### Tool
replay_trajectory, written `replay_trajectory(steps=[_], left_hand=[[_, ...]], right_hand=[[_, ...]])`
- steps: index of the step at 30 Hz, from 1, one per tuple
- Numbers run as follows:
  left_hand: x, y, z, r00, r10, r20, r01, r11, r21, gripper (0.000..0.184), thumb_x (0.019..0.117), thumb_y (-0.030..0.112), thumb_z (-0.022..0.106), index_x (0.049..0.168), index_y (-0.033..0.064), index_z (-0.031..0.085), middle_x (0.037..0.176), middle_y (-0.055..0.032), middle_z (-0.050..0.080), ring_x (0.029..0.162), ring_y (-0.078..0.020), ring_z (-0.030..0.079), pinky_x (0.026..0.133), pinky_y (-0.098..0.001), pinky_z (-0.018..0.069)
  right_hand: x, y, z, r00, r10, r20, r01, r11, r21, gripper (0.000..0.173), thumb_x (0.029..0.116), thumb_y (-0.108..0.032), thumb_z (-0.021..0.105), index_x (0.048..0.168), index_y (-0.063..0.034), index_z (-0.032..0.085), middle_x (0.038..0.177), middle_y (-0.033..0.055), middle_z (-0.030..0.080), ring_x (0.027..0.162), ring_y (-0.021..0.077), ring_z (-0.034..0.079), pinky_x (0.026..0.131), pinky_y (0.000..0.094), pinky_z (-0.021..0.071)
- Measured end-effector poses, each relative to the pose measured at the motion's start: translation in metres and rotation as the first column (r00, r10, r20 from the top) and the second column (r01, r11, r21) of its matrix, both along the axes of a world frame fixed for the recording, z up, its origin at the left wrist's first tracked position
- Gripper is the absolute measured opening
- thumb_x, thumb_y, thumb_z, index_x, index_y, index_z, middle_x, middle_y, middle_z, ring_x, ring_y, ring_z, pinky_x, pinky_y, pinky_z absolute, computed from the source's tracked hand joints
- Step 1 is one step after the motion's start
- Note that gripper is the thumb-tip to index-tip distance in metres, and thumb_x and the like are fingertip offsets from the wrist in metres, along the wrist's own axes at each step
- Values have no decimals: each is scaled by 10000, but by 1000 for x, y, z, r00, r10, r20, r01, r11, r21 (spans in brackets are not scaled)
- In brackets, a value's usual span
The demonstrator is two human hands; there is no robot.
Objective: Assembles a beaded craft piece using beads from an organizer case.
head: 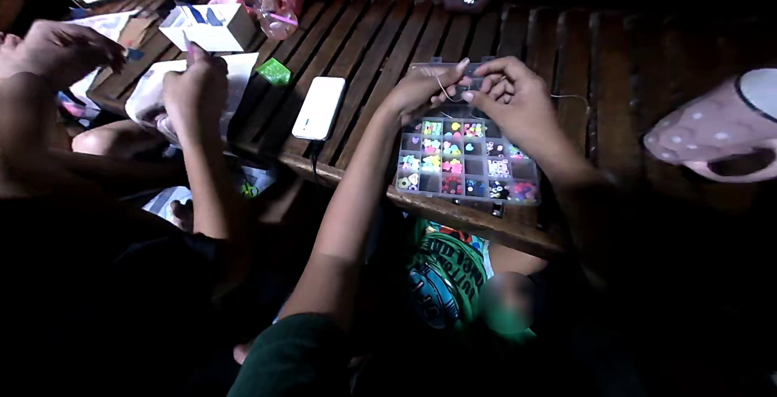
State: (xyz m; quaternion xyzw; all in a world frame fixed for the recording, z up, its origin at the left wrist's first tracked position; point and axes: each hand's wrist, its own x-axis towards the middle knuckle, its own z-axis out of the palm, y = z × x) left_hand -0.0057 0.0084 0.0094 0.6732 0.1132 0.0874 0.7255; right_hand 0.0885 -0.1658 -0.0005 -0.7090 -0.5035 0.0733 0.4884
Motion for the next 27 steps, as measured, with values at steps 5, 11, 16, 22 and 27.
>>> replay_trajectory(steps=[5,11,16,22,27], left_hand=[[4,-2,-4,996,-65,-60,68,997,40,329,1091,164,474,801,93,613,623,85,531,518,30,461,515,-123,412],[1,-5,3,991,-81,-104,89,994,69,318,1096,188,473,837,80,622,640,76,566,525,31,491,515,-120,428],[2,0,-1,999,-22,-37,24,998,59,222,1069,119,523,973,24,700,728,58,641,617,13,559,615,-147,486],[5,8,-3,960,271,69,-262,958,-119,239,1085,190,508,1050,19,672,767,48,633,650,3,571,643,-152,497],[5,8,-3,955,294,28,-288,948,-139,271,1100,220,472,1076,33,667,815,39,671,677,6,595,651,-151,498]], right_hand=[[-2,8,-1,994,-85,70,81,995,52,239,979,-155,684,1163,-4,673,1057,105,606,789,57,539,693,187,451],[2,8,-5,956,-119,267,84,987,140,160,980,-77,652,1067,33,730,1028,173,619,792,113,551,708,194,465],[12,2,2,968,-186,170,179,982,52,220,1028,-131,591,1159,23,677,1094,185,673,854,153,644,787,281,537],[40,-15,19,917,-383,-109,398,888,229,305,1053,-184,534,1245,52,567,1080,80,619,800,28,617,749,214,546],[31,-18,22,988,101,-118,-86,989,122,147,951,-90,652,1058,11,655,1010,-22,662,886,-14,624,823,196,546]])
